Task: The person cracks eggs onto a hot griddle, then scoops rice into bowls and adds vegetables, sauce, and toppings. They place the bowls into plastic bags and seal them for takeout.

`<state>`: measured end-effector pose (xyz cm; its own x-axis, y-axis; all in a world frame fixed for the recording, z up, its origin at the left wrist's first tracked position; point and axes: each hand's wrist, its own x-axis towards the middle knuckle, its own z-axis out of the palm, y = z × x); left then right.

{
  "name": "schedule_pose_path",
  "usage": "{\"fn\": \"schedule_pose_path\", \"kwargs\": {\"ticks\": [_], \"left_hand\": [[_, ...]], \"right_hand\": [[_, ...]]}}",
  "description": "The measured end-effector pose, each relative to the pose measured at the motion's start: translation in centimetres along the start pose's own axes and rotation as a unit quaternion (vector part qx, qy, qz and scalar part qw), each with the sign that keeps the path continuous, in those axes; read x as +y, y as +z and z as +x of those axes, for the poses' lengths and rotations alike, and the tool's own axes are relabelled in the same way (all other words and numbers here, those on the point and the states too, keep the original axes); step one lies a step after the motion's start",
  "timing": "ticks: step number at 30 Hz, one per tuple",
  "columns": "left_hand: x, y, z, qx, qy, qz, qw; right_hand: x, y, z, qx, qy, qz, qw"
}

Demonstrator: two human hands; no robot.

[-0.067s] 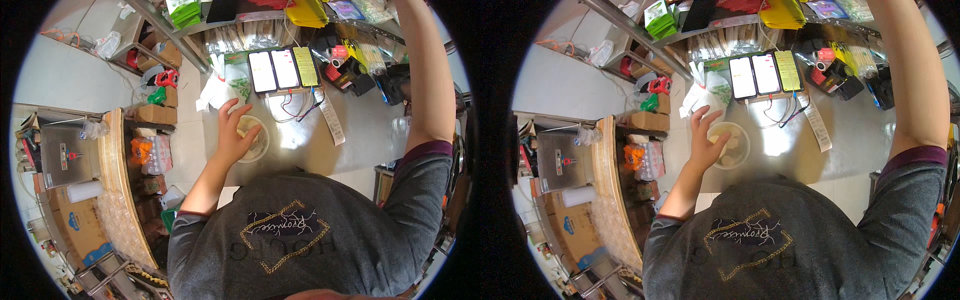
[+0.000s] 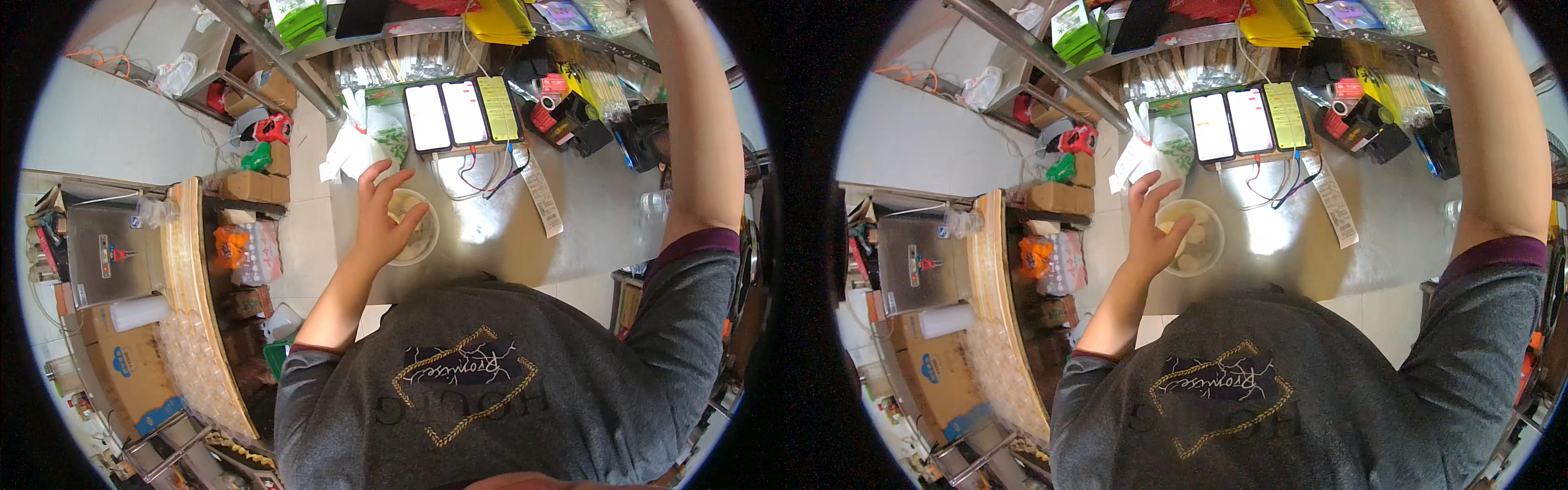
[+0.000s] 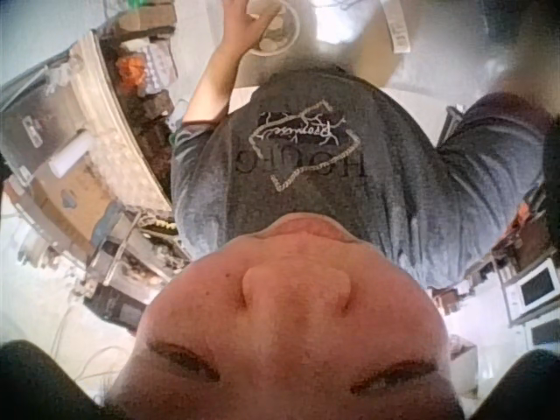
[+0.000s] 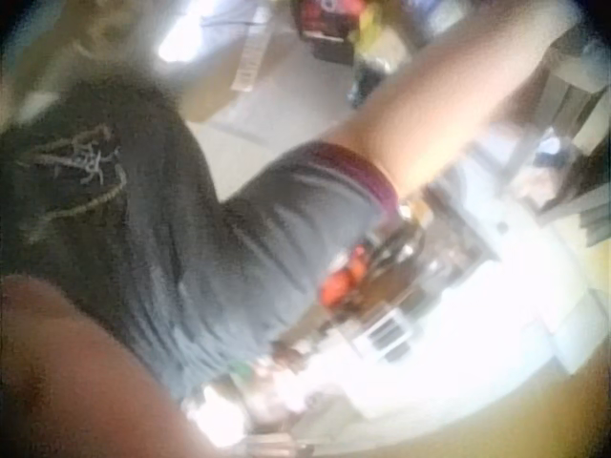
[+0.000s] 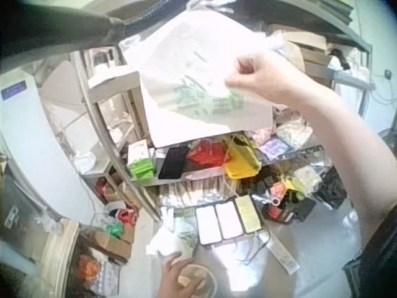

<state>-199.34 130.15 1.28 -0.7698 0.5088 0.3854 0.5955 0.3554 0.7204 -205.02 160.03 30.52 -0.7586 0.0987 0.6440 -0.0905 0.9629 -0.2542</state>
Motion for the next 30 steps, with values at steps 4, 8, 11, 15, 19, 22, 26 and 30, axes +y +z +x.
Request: {"fn": "schedule_pose_path", "kwargs": {"ticks": [4, 8, 11, 15, 19, 22, 26, 30], "left_hand": [[1.7, 0.8, 1.5, -0.002, -0.05, -0.169, 0.984], [2.0, 2.9, 1.1, -0.025, -0.034, -0.599, 0.8], [1.2, 3.1, -2.3, 0.094, -0.218, -0.66, 0.712], [-1.9, 2.4, -6.1, 0.327, -0.509, -0.398, 0.69], [-2.5, 2.4, -9.2, 0.244, -0.52, -0.465, 0.674], [-2.5, 2.5, -9.3, 0.226, -0.492, -0.467, 0.699], [-2.1, 2.1, -8.3, 0.251, -0.477, -0.471, 0.699], [-1.5, 1.7, -7.8, 0.229, -0.456, -0.472, 0.719]], "right_hand": [[-0.8, 3.1, -2.8, 0.073, -0.082, -0.036, 0.993], [-5.1, 9.7, -15.1, -0.223, -0.219, 0.206, 0.927], [-5.5, 13.9, -24.3, -0.496, -0.139, 0.302, 0.802], [3.7, 19.9, -25.9, -0.323, 0.314, 0.266, 0.852], [10.7, 23.1, -25.3, -0.11, 0.086, -0.032, 0.99], [11.9, 24.9, -25.2, -0.127, 0.057, -0.066, 0.988], [11.5, 26.0, -25.5, -0.169, 0.08, -0.081, 0.979], [11.7, 25.4, -24.5, -0.186, 0.085, -0.092, 0.975]]}}
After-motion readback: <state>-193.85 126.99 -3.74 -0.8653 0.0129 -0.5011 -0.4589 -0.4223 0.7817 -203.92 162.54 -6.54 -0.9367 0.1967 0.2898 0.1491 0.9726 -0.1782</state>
